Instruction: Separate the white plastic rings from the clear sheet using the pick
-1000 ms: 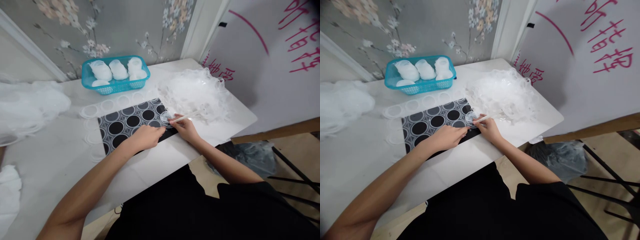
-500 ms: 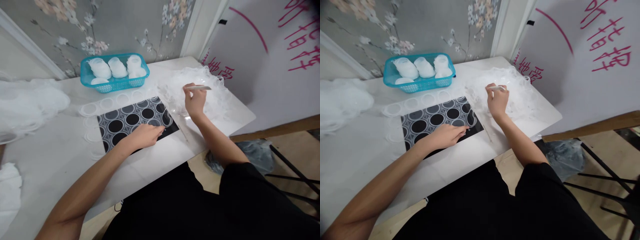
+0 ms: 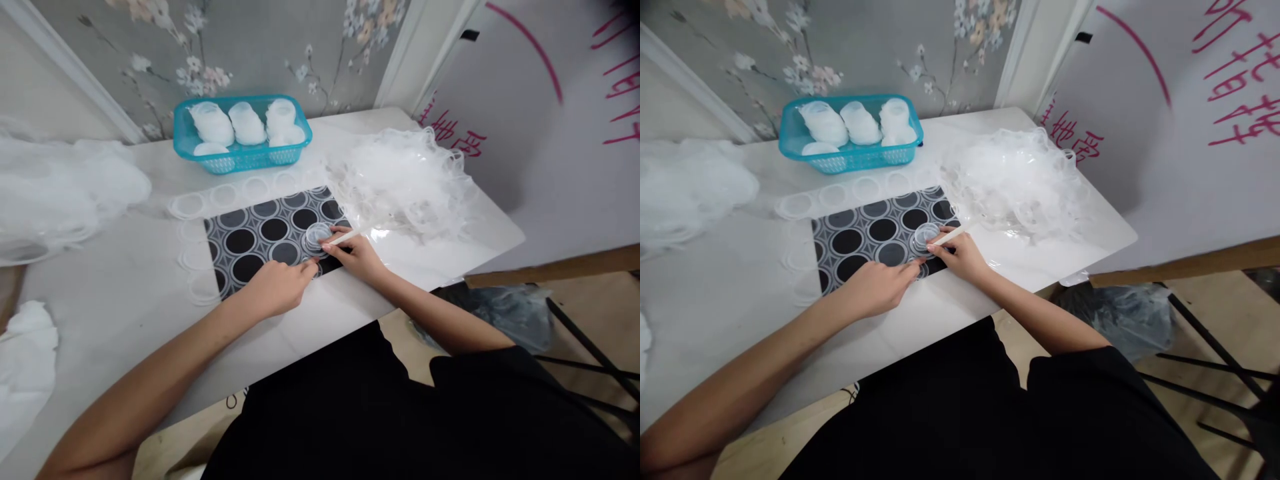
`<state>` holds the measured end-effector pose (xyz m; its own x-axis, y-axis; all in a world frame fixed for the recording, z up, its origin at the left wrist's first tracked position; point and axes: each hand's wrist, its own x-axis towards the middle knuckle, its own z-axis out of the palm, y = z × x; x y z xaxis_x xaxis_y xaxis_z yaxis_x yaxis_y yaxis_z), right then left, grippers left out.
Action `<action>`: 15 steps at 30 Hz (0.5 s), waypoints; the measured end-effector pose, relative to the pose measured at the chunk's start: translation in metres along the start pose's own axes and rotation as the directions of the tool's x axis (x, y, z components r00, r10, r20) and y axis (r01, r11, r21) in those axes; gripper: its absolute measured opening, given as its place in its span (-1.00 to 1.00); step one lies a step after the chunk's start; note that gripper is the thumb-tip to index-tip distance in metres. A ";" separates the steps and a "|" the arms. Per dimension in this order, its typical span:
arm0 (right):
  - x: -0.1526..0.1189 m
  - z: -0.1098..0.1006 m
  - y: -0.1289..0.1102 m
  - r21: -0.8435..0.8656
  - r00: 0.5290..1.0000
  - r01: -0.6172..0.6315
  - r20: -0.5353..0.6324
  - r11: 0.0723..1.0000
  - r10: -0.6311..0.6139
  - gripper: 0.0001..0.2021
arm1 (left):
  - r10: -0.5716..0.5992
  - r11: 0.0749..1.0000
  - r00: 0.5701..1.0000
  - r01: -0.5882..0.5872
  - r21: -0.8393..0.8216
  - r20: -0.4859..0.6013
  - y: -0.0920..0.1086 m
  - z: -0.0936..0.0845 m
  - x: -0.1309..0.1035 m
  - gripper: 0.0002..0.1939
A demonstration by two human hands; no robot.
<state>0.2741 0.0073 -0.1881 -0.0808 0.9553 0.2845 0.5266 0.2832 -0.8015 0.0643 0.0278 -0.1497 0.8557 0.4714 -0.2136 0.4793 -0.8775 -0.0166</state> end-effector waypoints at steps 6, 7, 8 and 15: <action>-0.001 0.001 0.001 -0.048 1.000 -0.012 0.016 0.999 0.013 -0.84 | 0.016 1.000 1.000 -0.016 -0.001 -0.017 0.000 0.002 0.001 -0.60; -0.001 0.002 0.001 -0.060 1.000 -0.017 0.009 0.998 0.017 -0.84 | 0.016 1.000 1.000 -0.016 -0.006 -0.020 0.000 0.002 0.001 -0.60; -0.002 0.002 0.000 -0.075 1.000 -0.013 0.001 0.997 0.013 -0.84 | 0.013 1.000 1.000 -0.014 -0.017 -0.021 0.000 0.001 0.002 -0.61; -0.013 0.002 0.000 -0.427 0.978 0.203 0.126 0.881 -0.164 -0.80 | 0.018 0.982 0.999 -0.023 -0.188 -0.029 -0.006 -0.003 0.004 -0.71</action>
<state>0.2732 -0.0048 -0.1928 -0.2723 0.8989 0.3433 0.8090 0.4070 -0.4241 0.0654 0.0351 -0.1480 0.8694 0.4580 -0.1852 0.4876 -0.8560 0.1720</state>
